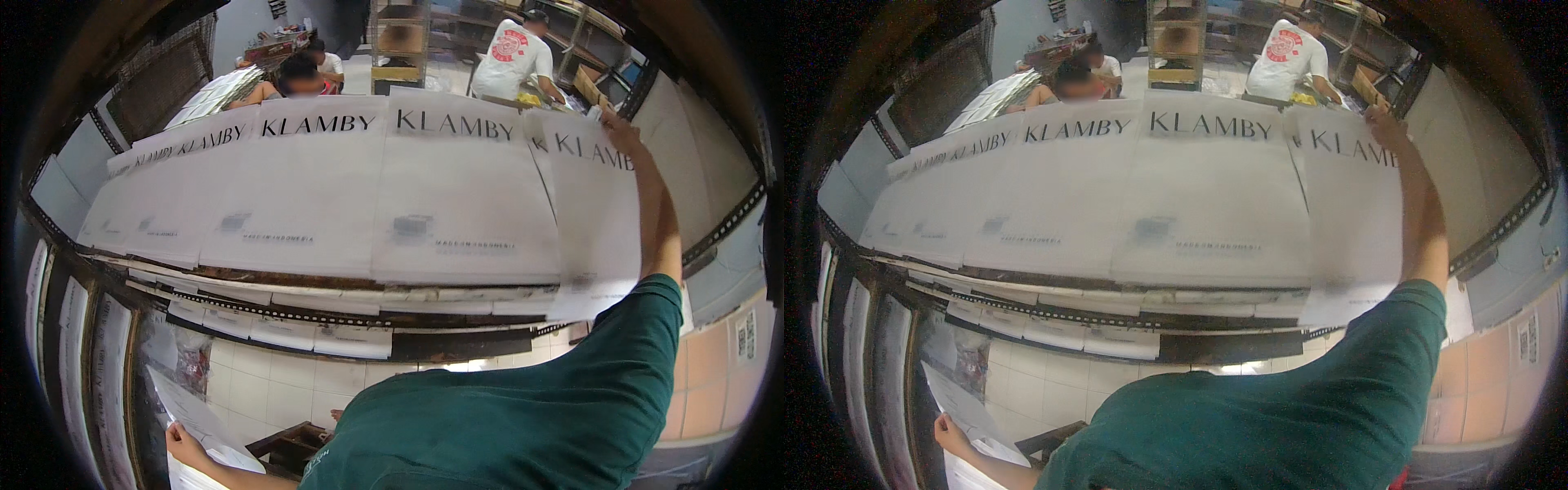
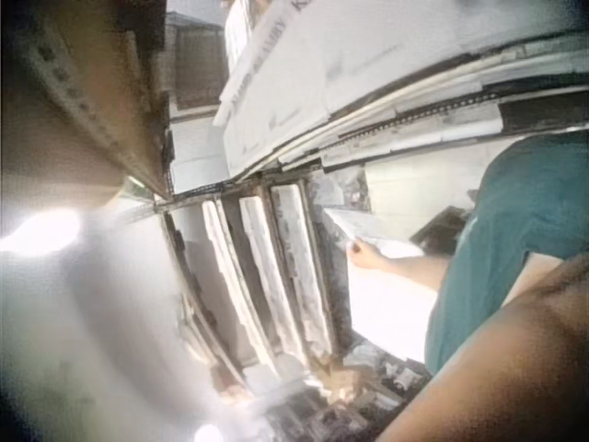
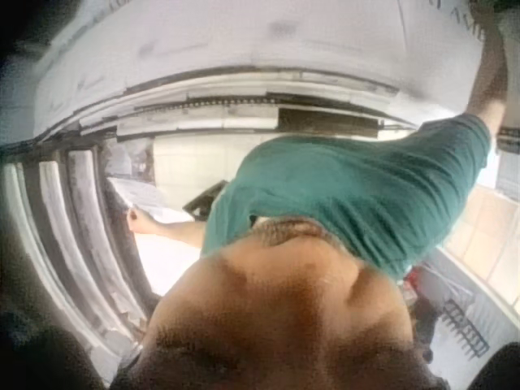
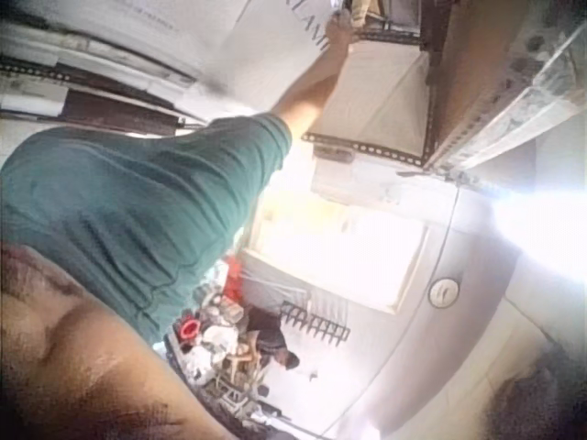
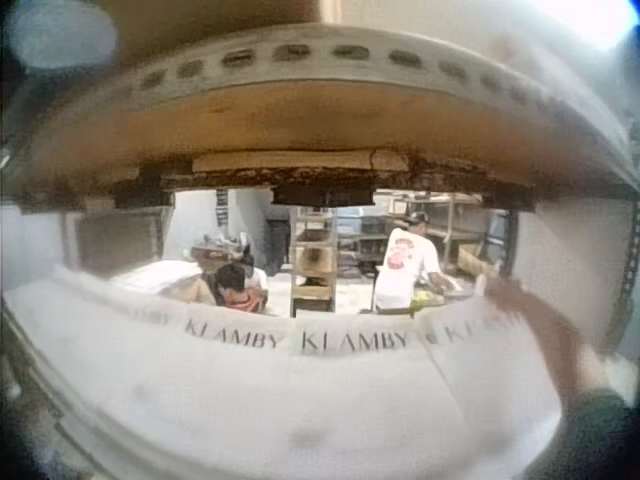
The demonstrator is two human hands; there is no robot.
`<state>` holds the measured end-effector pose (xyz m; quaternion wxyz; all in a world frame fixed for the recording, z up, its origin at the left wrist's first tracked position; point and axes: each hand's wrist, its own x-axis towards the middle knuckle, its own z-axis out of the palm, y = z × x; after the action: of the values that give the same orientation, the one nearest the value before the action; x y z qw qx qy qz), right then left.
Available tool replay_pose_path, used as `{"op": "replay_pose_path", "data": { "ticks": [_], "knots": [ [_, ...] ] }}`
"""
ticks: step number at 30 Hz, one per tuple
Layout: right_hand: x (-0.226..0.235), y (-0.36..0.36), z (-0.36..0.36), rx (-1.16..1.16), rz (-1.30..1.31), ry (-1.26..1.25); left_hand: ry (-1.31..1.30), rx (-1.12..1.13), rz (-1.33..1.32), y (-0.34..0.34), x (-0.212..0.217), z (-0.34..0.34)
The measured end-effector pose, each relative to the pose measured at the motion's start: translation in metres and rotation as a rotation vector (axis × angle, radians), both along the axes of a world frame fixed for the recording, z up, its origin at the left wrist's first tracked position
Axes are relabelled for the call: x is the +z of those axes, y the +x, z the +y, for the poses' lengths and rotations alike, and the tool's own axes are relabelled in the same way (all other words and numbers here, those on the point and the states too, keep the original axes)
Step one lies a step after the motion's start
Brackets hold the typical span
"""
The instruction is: The person repeatedly picks up printed white sheets from a table, separates them, and places them onto a nearby metal shelf. Another person in a pink shirt works at a screen printing station in the background.
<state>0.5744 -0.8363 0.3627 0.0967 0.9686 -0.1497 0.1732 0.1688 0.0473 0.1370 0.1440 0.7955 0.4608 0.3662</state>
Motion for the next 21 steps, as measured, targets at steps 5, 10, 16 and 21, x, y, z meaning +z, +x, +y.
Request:
{"op": "replay_pose_path", "data": {
  "ticks": [5, 10, 16, 21],
  "knots": [
    [-0.037, 0.052, -0.038, 0.106, -0.021, -0.018, -0.026, -0.109, -0.045, 0.001, 0.008, -0.026],
    [-0.052, 0.080, -0.065, 0.054, -0.162, -0.062, -0.007, -0.105, -0.058, 0.004, 0.026, -0.058],
    [-0.060, 0.086, -0.065, 0.130, -0.082, -0.018, -0.024, -0.144, -0.107, 0.015, 0.029, -0.076],
    [-0.063, 0.082, -0.073, 0.132, 0.044, 0.058, -0.014, -0.209, -0.127, 0.027, 0.033, -0.078]
  ]
}}
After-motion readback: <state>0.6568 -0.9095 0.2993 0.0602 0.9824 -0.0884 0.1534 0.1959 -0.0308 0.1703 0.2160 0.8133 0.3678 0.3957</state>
